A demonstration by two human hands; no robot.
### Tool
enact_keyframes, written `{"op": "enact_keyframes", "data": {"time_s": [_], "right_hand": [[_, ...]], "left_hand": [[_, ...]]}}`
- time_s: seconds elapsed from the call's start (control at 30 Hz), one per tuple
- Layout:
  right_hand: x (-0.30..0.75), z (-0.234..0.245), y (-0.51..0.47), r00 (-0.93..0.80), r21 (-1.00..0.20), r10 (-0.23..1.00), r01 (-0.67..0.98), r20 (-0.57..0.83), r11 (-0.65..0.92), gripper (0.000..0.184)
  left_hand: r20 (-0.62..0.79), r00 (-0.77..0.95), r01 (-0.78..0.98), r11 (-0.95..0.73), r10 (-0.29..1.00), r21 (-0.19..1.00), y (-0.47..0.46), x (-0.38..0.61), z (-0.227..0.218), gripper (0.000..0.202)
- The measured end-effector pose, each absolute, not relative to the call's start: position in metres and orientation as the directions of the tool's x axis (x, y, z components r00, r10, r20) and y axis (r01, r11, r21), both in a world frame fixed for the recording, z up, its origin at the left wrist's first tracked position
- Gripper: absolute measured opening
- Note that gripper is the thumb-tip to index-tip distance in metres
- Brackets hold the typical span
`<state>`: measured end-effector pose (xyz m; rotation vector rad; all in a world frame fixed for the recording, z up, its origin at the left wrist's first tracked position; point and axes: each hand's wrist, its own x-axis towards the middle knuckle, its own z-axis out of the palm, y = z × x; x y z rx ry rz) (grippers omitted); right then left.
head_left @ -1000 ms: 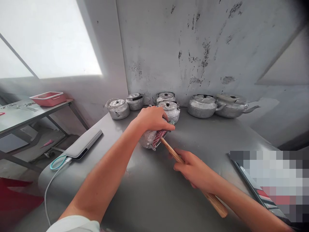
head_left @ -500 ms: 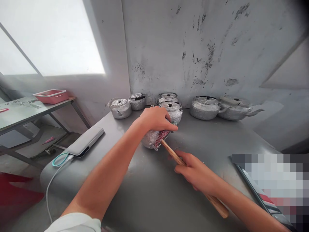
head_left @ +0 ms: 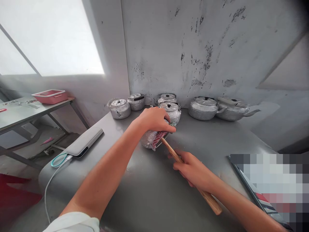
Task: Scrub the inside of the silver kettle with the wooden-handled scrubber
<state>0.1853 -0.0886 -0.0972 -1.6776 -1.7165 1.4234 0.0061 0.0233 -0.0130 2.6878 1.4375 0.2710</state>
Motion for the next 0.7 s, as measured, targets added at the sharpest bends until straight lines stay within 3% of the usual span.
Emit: {"op": "enact_keyframes", "data": {"time_s": [0.23,0.37,0.53,0.7], "right_hand": [[0.194,-0.090,-0.089,-0.198,-0.772,0.939,0.628,-0.281,-0.098,0.037],[0.201,-0.089,-0.091,-0.183,-0.659,0.962,0.752,-0.201,0.006,0.028],[0.208,-0.089,-0.090,-0.153,-0.504,0.982,0.860,-0.107,0.079,0.034],[0.214,-0.086,-0.084,-0.190,-0.463,0.979,0.876,-0.073,0.135,0.034]], "left_hand": [[0.196,0.561,0.795,-0.590,0.804,0.144,0.018,0.002,-0.008,0.057],[0.157,0.573,0.792,-0.593,0.804,0.145,0.015,0.004,-0.007,0.059],[0.162,0.543,0.815,-0.564,0.824,0.132,0.015,0.007,-0.008,0.055],[0.160,0.529,0.819,-0.551,0.833,0.159,0.019,0.009,-0.011,0.059]]}}
